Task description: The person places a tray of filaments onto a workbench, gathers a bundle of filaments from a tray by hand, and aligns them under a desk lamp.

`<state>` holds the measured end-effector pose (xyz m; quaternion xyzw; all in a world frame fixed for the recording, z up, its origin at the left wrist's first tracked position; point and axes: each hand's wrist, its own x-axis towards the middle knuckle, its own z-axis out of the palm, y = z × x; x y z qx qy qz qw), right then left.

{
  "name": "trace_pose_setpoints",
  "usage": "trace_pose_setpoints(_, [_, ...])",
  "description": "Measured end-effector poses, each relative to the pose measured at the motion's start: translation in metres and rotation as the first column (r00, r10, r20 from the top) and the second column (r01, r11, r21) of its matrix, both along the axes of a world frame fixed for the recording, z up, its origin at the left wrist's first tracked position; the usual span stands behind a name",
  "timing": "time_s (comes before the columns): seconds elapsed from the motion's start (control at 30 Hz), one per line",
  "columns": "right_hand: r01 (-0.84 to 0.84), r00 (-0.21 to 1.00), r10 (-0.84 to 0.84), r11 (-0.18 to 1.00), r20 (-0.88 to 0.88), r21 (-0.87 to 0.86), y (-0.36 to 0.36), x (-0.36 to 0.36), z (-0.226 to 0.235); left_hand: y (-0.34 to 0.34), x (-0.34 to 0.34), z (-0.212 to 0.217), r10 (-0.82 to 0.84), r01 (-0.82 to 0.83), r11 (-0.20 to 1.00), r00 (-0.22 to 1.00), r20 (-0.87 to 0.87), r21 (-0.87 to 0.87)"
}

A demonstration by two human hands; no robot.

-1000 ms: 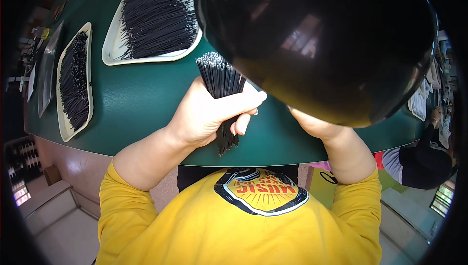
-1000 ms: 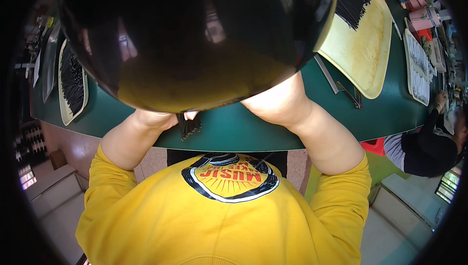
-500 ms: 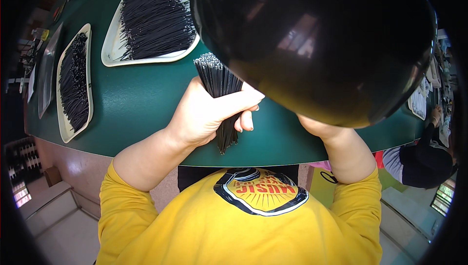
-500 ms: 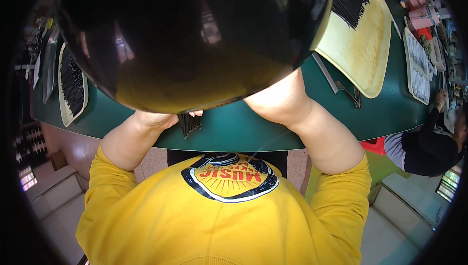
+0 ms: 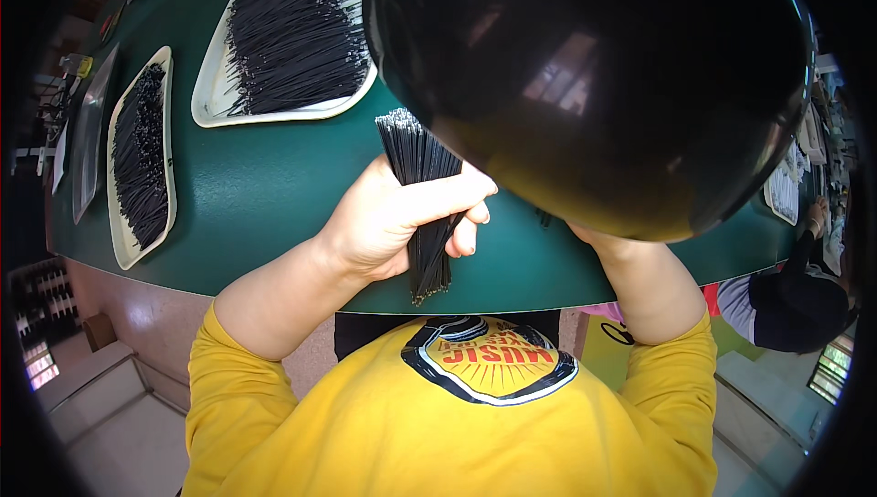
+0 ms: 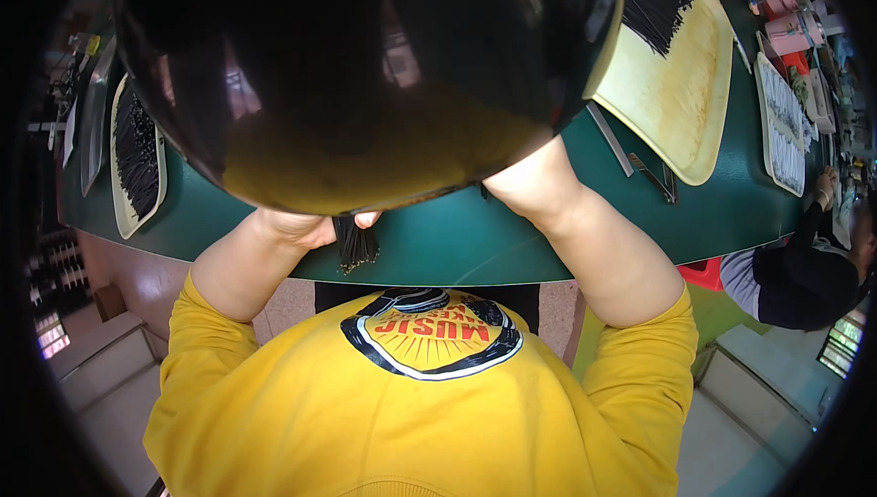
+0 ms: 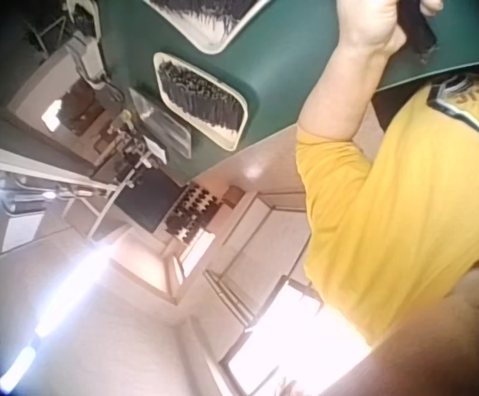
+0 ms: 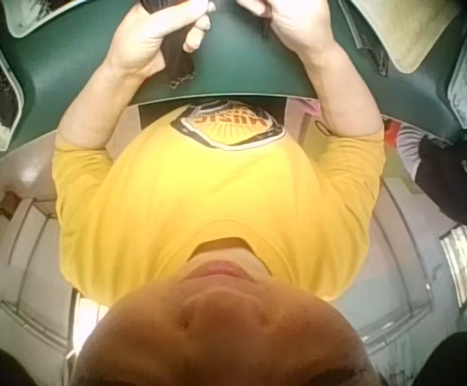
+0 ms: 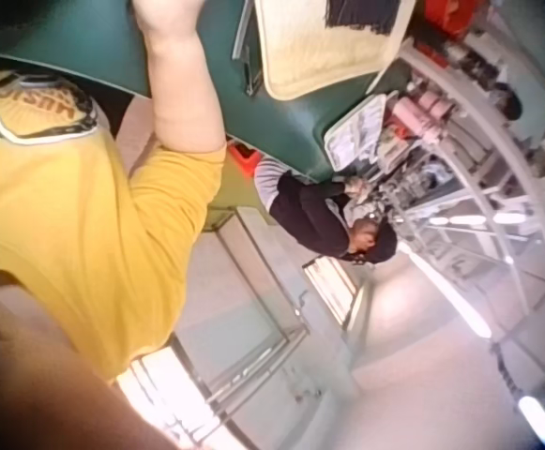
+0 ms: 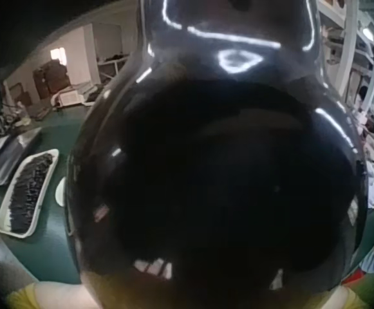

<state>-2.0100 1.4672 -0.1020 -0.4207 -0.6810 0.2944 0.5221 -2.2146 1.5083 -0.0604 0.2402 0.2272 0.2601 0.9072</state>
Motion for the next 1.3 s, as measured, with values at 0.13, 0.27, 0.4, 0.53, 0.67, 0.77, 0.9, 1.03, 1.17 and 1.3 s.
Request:
trace_pose_setpoints(0.13, [-0.166,0.977,0.135,0.968,-0.164,-0.189,-0.002,-0.006,0.016,0.002,-0.001,-0.001,-0.024,0.027,0.998,0.998,0.058,-0.054])
trace_pose_setpoints(0.27, [-0.226,0.961,0.181,0.951,-0.208,-0.214,-0.004,-0.013,0.025,0.001,-0.002,-0.004,-0.119,0.132,0.979,0.989,0.090,-0.156])
trace_pose_setpoints(0.4, [-0.239,0.937,0.189,0.960,-0.295,-0.143,-0.003,-0.013,0.011,0.001,0.002,-0.005,-0.118,0.117,0.993,0.990,0.076,0.013])
trace_pose_setpoints(0.53, [-0.193,0.951,0.157,0.974,-0.266,-0.118,-0.004,-0.007,0.002,0.000,0.002,-0.003,-0.068,0.068,0.995,0.998,-0.003,0.076])
trace_pose_setpoints(0.67, [-0.064,0.995,0.060,0.997,-0.076,-0.050,-0.007,0.001,0.001,-0.003,0.003,0.003,-0.005,0.011,0.996,0.998,-0.058,0.094])
trace_pose_setpoints(0.77, [0.028,0.992,-0.036,0.998,0.122,0.063,-0.007,0.005,-0.001,-0.002,0.002,0.003,-0.015,0.023,0.996,0.996,-0.085,0.088])
trace_pose_setpoints(0.9, [0.049,0.974,-0.088,0.982,0.210,0.183,-0.007,0.001,0.005,-0.001,0.002,0.002,-0.034,0.035,0.998,0.999,-0.023,0.048])
trace_pose_setpoints(1.03, [0.023,0.959,-0.064,0.988,0.275,0.151,-0.008,-0.004,0.013,0.001,-0.001,0.002,-0.060,0.060,0.997,0.998,-0.004,-0.048])
trace_pose_setpoints(1.17, [0.078,0.918,-0.204,0.934,0.341,0.350,-0.007,0.004,-0.009,0.003,-0.001,0.002,-0.089,0.087,0.990,0.996,-0.011,-0.112])
trace_pose_setpoints(1.3, [-0.019,0.981,-0.001,0.995,-0.194,-0.102,-0.010,0.003,-0.011,0.002,0.001,-0.005,-0.098,0.103,0.994,0.988,0.123,-0.037])
